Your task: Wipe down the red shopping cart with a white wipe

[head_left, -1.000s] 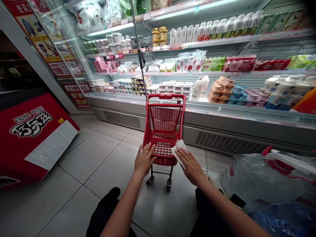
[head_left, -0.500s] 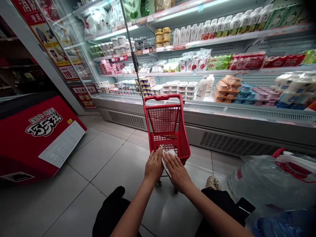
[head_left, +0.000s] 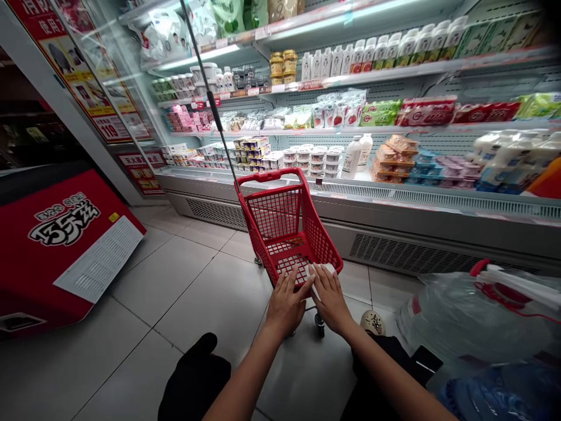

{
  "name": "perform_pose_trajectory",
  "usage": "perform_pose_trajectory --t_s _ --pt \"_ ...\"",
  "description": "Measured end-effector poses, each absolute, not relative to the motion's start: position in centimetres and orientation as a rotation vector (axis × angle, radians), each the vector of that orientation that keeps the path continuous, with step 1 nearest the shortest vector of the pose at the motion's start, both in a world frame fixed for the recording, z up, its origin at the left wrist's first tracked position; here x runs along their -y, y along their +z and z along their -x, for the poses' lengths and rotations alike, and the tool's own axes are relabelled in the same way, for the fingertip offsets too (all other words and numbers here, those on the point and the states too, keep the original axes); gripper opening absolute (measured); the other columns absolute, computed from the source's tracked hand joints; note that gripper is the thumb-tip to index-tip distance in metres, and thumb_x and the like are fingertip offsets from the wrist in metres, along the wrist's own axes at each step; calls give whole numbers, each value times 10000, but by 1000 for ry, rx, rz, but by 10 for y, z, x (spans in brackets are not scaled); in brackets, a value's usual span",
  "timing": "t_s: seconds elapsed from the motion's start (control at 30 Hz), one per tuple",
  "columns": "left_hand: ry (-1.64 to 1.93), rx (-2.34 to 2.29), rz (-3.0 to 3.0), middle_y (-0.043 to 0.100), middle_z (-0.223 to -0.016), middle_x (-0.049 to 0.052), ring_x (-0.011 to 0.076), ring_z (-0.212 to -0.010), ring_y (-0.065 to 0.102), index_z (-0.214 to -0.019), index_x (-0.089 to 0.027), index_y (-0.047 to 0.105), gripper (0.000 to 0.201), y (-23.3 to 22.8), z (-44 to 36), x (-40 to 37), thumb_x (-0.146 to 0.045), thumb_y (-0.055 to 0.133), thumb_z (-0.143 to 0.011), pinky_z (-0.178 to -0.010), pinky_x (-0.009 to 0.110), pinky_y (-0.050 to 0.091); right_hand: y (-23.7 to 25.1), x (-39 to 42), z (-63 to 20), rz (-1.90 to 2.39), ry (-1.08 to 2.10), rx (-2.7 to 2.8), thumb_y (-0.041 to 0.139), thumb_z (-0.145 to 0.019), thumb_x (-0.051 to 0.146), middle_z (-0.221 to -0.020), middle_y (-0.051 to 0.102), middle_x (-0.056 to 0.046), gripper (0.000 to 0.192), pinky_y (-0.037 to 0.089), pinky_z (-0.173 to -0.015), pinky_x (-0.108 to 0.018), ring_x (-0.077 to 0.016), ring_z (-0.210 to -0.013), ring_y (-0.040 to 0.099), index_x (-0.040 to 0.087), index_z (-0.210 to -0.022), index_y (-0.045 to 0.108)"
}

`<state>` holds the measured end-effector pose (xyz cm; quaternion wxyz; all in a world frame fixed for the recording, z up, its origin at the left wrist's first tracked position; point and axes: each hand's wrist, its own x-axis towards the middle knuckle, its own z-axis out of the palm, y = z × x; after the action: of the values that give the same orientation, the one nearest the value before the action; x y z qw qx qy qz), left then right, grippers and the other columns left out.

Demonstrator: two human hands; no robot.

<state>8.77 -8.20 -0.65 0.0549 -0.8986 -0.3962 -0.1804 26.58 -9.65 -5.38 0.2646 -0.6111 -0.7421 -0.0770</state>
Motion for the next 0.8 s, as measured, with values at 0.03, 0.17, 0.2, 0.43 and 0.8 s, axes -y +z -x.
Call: perform_pose_trajectory --t_s 0.03,0.17,0.2,0.43,0.8 --pt "-537 1211 2736 184 -1727 63 288 -1541 330 -1650 -362 164 899 -7 -88 82 -121 582 -891 -1235 534 330 -56 96 -263 1647 -182 1986 313 -1082 314 -1690 301 -90 685 219 -1260 -559 -267 -1566 240 267 -1666 -40" --pt "-504 1245 2761 188 -1725 64 283 -1538 334 -1657 -327 154 964 -8 -86 83 -99 592 -829 -1250 528 307 -64 98 -257 1656 -50 1961 286 -1087 318 -1722 210 -68 670 226 -1254 -572 -255 -1586 170 299 -1660 -61" --pt "-513 1255 2760 192 -1724 65 285 -1536 339 -1658 -323 153 967 -8 -85 83 -104 593 -825 -1249 532 307 -65 100 -257 1659 -16 1966 278 -1086 311 -1727 187 -64 665 228 -1251 -579 -254 -1589 157 307 -1658 -62" --pt "-524 1295 2777 195 -1725 67 293 -1522 359 -1640 -322 233 962 -8 -80 84 -109 618 -784 -1246 544 300 -65 100 -270 1648 22 2085 264 -1080 279 -1725 189 -36 650 172 -1260 -586 -220 -1592 139 329 -1658 -27" --pt "-501 1118 2834 206 -1722 64 230 -1581 222 -1656 -186 135 954 -13 -84 76 -131 550 -799 -1295 453 202 -55 59 -325 1746 -330 2071 311 -1037 220 -1697 282 -58 742 126 -1271 -583 -233 -1555 276 285 -1648 -106"
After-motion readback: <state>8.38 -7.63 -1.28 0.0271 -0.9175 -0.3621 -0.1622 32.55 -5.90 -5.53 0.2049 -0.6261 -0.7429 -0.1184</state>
